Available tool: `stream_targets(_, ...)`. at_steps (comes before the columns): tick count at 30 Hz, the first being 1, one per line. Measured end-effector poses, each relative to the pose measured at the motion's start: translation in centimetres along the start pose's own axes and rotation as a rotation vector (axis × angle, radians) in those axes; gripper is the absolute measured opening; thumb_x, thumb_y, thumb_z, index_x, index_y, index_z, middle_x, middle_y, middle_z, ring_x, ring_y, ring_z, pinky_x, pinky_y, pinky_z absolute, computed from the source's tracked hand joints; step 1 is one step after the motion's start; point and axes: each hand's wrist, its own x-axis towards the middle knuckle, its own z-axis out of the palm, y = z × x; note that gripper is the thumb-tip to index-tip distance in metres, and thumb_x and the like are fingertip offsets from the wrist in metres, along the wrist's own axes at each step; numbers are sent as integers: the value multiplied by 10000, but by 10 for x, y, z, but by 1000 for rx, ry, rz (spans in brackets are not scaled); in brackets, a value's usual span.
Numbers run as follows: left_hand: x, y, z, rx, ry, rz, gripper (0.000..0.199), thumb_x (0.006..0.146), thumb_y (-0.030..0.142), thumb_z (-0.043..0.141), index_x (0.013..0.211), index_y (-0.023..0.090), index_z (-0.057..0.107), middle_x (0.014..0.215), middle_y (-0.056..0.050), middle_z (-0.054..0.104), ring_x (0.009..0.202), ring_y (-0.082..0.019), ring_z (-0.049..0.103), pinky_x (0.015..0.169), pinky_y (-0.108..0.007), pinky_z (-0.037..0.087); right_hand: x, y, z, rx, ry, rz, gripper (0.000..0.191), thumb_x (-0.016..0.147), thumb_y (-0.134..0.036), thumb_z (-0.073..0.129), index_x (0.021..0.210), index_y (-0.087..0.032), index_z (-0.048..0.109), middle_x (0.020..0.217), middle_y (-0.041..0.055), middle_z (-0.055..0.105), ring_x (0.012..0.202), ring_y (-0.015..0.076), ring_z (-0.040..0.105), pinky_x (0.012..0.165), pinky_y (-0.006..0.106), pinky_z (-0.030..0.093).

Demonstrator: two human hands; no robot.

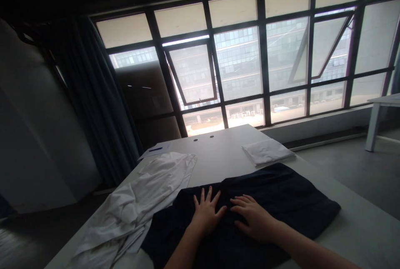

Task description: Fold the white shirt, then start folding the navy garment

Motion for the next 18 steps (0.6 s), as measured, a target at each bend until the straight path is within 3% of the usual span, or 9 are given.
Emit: stream_targets(18,-1,4,-3,43,-26,-21,755,965,788,214,1619,410,220,1720,-17,60,1555,-424,-14,1180,-718,6,0,-1,-2,3,-10,-1,487,892,-421,608,1362,-301,650,1539,76,537,1439,332,448,1227,574,242)
